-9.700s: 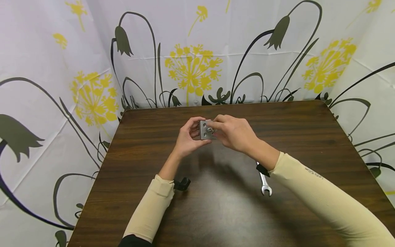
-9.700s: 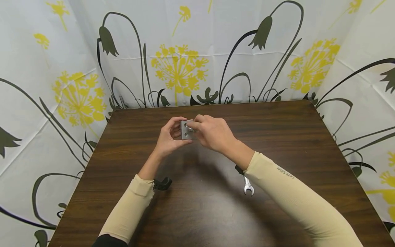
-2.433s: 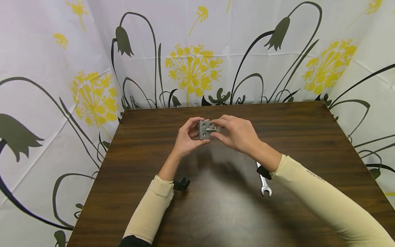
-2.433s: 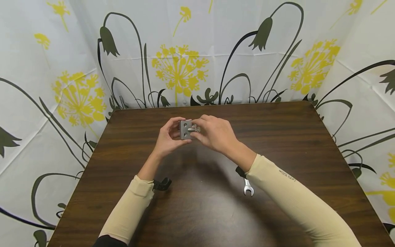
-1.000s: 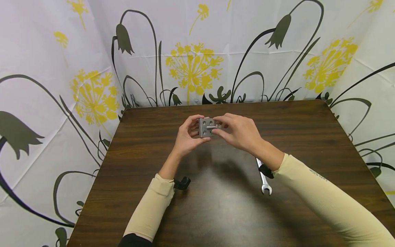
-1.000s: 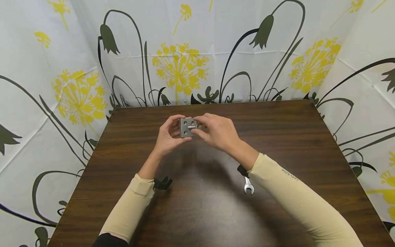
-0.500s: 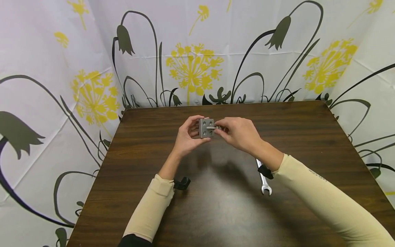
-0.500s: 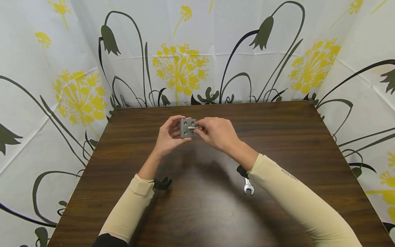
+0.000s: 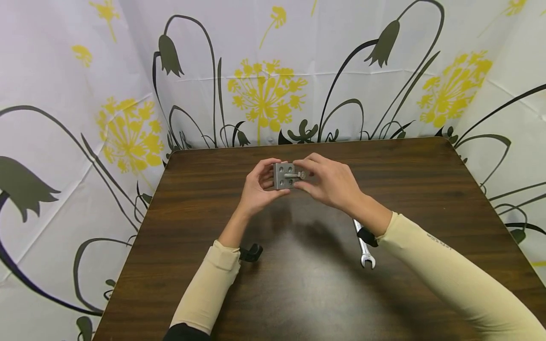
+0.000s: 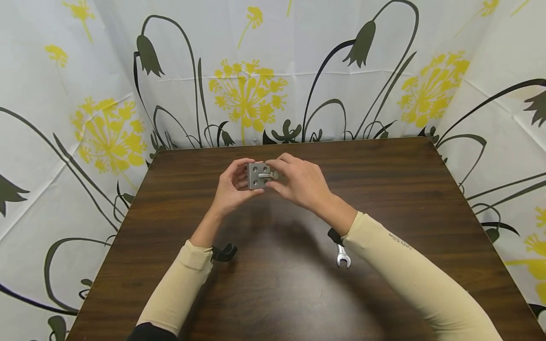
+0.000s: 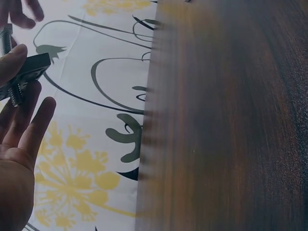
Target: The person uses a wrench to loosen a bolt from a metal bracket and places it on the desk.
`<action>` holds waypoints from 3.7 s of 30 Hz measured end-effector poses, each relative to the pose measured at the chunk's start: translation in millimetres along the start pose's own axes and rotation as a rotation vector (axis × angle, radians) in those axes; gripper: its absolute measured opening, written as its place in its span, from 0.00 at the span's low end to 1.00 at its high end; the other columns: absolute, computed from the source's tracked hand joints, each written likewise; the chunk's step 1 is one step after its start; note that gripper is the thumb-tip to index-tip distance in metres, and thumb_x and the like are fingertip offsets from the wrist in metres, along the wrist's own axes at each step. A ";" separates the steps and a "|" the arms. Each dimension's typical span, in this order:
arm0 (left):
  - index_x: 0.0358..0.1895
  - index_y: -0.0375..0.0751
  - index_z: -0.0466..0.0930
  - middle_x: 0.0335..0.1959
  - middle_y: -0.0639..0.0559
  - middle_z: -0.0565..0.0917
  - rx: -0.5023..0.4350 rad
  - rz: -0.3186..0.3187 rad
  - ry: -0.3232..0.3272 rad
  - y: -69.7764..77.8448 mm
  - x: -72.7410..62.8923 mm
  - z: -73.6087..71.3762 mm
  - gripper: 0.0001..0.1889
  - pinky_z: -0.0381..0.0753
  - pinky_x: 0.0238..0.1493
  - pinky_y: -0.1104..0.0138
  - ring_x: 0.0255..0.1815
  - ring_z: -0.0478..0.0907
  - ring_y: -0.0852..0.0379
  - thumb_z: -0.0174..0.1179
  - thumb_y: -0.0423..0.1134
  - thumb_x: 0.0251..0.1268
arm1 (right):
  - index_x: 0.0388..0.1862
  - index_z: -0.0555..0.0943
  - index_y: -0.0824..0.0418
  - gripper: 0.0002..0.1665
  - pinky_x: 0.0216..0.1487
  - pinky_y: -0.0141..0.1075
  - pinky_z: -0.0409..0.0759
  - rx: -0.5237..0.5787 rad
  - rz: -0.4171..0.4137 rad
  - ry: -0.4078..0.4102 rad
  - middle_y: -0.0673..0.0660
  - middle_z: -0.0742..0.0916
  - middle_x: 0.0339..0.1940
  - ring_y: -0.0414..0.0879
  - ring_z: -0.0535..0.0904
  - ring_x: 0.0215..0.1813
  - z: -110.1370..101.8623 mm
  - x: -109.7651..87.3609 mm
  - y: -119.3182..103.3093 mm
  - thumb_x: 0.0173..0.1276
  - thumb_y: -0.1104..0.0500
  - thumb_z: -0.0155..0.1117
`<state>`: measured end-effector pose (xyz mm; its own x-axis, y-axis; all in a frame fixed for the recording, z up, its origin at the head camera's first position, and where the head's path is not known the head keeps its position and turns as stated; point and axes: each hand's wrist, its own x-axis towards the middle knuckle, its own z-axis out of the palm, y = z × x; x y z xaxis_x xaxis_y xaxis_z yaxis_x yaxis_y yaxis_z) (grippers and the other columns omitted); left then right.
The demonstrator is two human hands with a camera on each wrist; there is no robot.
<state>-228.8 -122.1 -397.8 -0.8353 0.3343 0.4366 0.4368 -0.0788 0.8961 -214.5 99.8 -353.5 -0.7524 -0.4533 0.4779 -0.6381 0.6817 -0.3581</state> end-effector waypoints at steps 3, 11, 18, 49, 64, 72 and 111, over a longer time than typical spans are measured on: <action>0.60 0.24 0.66 0.60 0.29 0.76 -0.001 0.005 0.000 0.3 0.5 0.9 0.38 0.82 0.48 0.56 0.55 0.78 0.39 0.70 0.12 0.40 | 0.47 0.86 0.53 0.15 0.23 0.36 0.72 -0.001 0.030 -0.002 0.45 0.85 0.31 0.38 0.77 0.27 1.1 0.3 -0.5 0.66 0.47 0.69; 0.60 0.24 0.67 0.59 0.31 0.77 0.000 0.000 0.000 0.0 0.6 0.7 0.37 0.82 0.48 0.53 0.55 0.79 0.40 0.70 0.12 0.41 | 0.49 0.86 0.54 0.17 0.25 0.38 0.75 0.009 0.024 0.018 0.46 0.86 0.38 0.40 0.80 0.30 1.1 0.2 -1.8 0.64 0.49 0.71; 0.60 0.23 0.67 0.59 0.31 0.77 0.016 0.004 0.003 -1.2 0.7 -0.8 0.38 0.82 0.49 0.52 0.55 0.79 0.40 0.71 0.12 0.40 | 0.48 0.86 0.52 0.16 0.26 0.39 0.75 -0.009 0.041 -0.019 0.45 0.86 0.35 0.41 0.79 0.30 -0.4 2.1 -3.8 0.62 0.52 0.73; 0.62 0.31 0.69 0.60 0.38 0.79 0.023 0.024 0.014 -25.3 2.9 -4.9 0.39 0.82 0.50 0.54 0.54 0.80 0.44 0.72 0.14 0.40 | 0.49 0.87 0.51 0.15 0.26 0.39 0.75 0.009 0.062 0.029 0.44 0.85 0.34 0.41 0.79 0.30 2.6 -2.3 -3.4 0.64 0.52 0.72; 0.60 0.24 0.67 0.58 0.31 0.78 0.030 0.017 0.022 -1.5 0.4 -1.9 0.37 0.81 0.50 0.50 0.53 0.81 0.41 0.71 0.13 0.41 | 0.53 0.86 0.50 0.19 0.27 0.39 0.76 -0.001 0.064 0.043 0.44 0.86 0.38 0.39 0.80 0.33 2.4 -2.0 -6.4 0.64 0.48 0.71; 0.60 0.25 0.68 0.59 0.32 0.78 0.032 0.005 0.021 0.4 1.7 -2.1 0.37 0.79 0.50 0.44 0.54 0.80 0.40 0.72 0.15 0.42 | 0.51 0.87 0.51 0.18 0.27 0.40 0.76 0.007 0.058 0.036 0.45 0.86 0.38 0.41 0.80 0.33 -2.8 0.7 -6.4 0.62 0.51 0.73; 0.61 0.26 0.68 0.59 0.33 0.78 0.039 0.009 0.026 -3.6 0.2 -2.7 0.37 0.80 0.51 0.47 0.54 0.80 0.41 0.72 0.15 0.42 | 0.49 0.87 0.50 0.16 0.27 0.40 0.76 -0.014 0.098 -0.022 0.45 0.85 0.33 0.41 0.79 0.32 -3.8 2.3 -4.1 0.65 0.46 0.69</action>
<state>-231.4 -124.2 -400.7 -0.8395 0.3091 0.4469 0.4567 -0.0444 0.8885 -213.0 98.2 -347.9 -0.8147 -0.3960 0.4236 -0.5588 0.7314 -0.3909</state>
